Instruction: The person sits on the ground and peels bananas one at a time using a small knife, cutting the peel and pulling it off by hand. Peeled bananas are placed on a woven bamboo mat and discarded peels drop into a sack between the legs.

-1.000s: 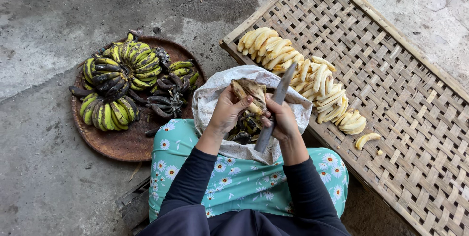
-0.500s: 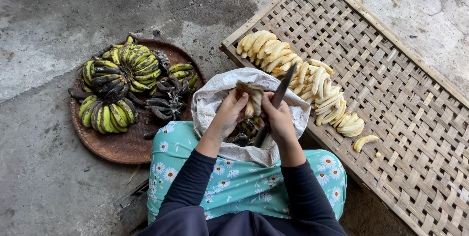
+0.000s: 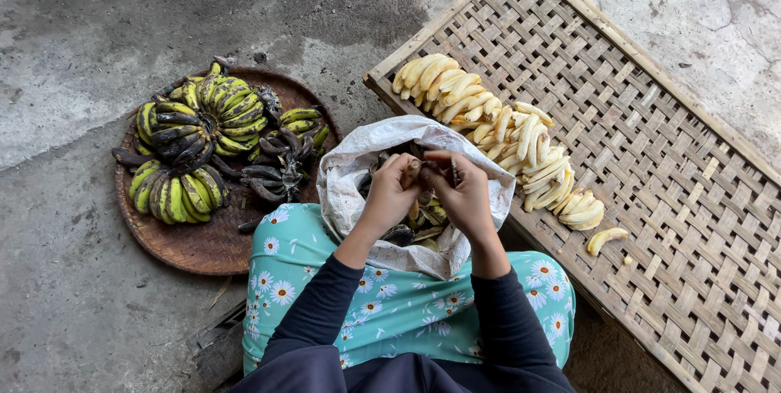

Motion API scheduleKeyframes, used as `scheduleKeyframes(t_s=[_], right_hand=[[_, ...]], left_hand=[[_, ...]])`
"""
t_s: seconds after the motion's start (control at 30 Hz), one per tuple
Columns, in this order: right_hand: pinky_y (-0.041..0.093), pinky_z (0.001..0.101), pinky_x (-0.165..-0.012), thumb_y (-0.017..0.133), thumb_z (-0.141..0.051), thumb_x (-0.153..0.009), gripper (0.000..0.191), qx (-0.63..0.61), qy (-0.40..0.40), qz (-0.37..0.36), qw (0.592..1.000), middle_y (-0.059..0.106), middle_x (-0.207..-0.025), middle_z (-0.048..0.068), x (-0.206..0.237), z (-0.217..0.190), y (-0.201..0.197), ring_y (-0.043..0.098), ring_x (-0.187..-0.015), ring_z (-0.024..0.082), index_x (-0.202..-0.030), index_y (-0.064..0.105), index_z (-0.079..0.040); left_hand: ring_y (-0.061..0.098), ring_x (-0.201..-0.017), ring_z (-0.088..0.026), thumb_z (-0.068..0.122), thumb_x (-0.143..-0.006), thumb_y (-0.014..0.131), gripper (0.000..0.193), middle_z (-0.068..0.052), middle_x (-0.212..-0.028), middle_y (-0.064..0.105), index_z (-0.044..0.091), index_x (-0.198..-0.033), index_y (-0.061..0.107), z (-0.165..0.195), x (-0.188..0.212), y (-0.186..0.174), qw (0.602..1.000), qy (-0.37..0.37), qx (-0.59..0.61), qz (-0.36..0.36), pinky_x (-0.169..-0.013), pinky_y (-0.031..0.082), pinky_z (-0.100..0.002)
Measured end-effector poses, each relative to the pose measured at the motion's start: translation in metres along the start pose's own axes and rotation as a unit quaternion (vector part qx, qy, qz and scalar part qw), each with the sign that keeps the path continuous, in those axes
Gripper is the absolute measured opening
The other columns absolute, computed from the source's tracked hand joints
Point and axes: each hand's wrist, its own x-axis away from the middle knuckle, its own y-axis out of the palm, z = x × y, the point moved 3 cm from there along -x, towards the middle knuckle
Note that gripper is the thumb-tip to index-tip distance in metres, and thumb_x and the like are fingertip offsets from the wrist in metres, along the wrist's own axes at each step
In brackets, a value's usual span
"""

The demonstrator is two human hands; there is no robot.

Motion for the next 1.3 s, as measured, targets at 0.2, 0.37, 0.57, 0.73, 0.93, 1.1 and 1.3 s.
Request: scheduleKeyframes(t_s=[0.2, 0.37, 0.57, 0.73, 0.93, 1.1, 1.3], right_hand=[[0.046, 0.0233, -0.064, 0.072, -0.007, -0.098, 0.014, -0.052, 0.071, 0.096, 0.991, 0.071, -0.087, 0.003, -0.003, 0.027, -0.017, 0.059, -0.073, 0.008, -0.109, 0.071, 0.003], [0.051, 0.0195, -0.069, 0.077, -0.012, -0.096, 0.027, 0.096, 0.002, 0.043, 0.994, 0.074, -0.097, 0.004, -0.004, 0.016, -0.034, 0.064, -0.078, 0.004, -0.119, 0.071, 0.003], [0.039, 0.0207, -0.043, 0.074, -0.021, -0.091, 0.046, -0.084, 0.145, -0.103, 0.98, 0.071, -0.091, -0.002, -0.005, 0.014, -0.025, 0.05, -0.052, 0.003, -0.132, 0.064, -0.002], [0.037, 0.0214, -0.041, 0.073, -0.021, -0.095, 0.03, -0.11, 0.15, -0.078, 0.979, 0.066, -0.076, -0.002, -0.006, 0.016, -0.016, 0.049, -0.048, 0.003, -0.116, 0.069, 0.0], [0.036, 0.0206, -0.041, 0.07, -0.019, -0.096, 0.025, -0.162, 0.117, -0.002, 0.98, 0.062, -0.075, -0.004, -0.002, 0.023, -0.003, 0.049, -0.049, 0.003, -0.115, 0.067, -0.003], [0.041, 0.0203, -0.061, 0.081, -0.005, -0.095, 0.03, 0.017, -0.016, 0.034, 0.999, 0.06, -0.087, 0.0, 0.005, 0.015, 0.026, 0.048, -0.073, 0.005, -0.121, 0.067, -0.001], [0.042, 0.0189, -0.064, 0.046, -0.022, -0.108, 0.059, -0.106, 0.053, -0.122, 0.985, 0.047, -0.108, 0.0, 0.028, -0.002, 0.054, 0.045, -0.079, 0.005, -0.161, 0.023, -0.012]], left_hand=[[0.066, -0.085, -0.008, 0.016, -0.105, 0.066, 0.018, -0.006, -0.1, 0.071, 0.004, -0.118, 0.069, -0.015, -0.003, -0.003, 0.991, -0.068, 0.089, 0.065, -0.075, 0.055, -0.022], [0.062, -0.093, -0.015, 0.006, -0.09, 0.072, 0.064, -0.005, -0.117, 0.049, 0.006, -0.146, 0.041, -0.033, -0.011, -0.024, 0.941, -0.238, 0.237, 0.03, -0.086, 0.063, -0.031], [0.066, -0.1, -0.01, 0.001, -0.086, 0.078, 0.072, -0.006, -0.115, 0.059, 0.0, -0.151, 0.047, -0.04, 0.002, -0.009, 0.957, -0.136, 0.189, -0.17, -0.085, 0.058, -0.026], [0.068, -0.09, -0.014, 0.012, -0.092, 0.081, 0.044, -0.015, -0.112, 0.073, -0.007, -0.131, 0.07, -0.048, -0.002, -0.011, 0.96, -0.205, 0.145, -0.12, -0.076, 0.058, -0.025], [0.073, -0.099, -0.016, 0.019, -0.089, 0.077, 0.057, -0.01, -0.125, 0.066, 0.0, -0.138, 0.055, -0.04, -0.005, -0.026, 0.941, -0.168, 0.293, -0.007, -0.085, 0.062, -0.026], [0.07, -0.102, -0.013, 0.035, -0.099, 0.058, 0.047, -0.007, -0.114, 0.064, 0.014, -0.139, 0.046, -0.063, -0.006, -0.005, 0.839, -0.159, 0.506, 0.123, -0.084, 0.063, -0.032], [0.06, -0.084, -0.015, 0.051, -0.115, 0.053, 0.042, -0.003, -0.091, 0.06, 0.013, -0.13, 0.057, -0.11, -0.015, -0.031, 0.701, -0.062, 0.696, 0.146, -0.075, 0.054, -0.026]])
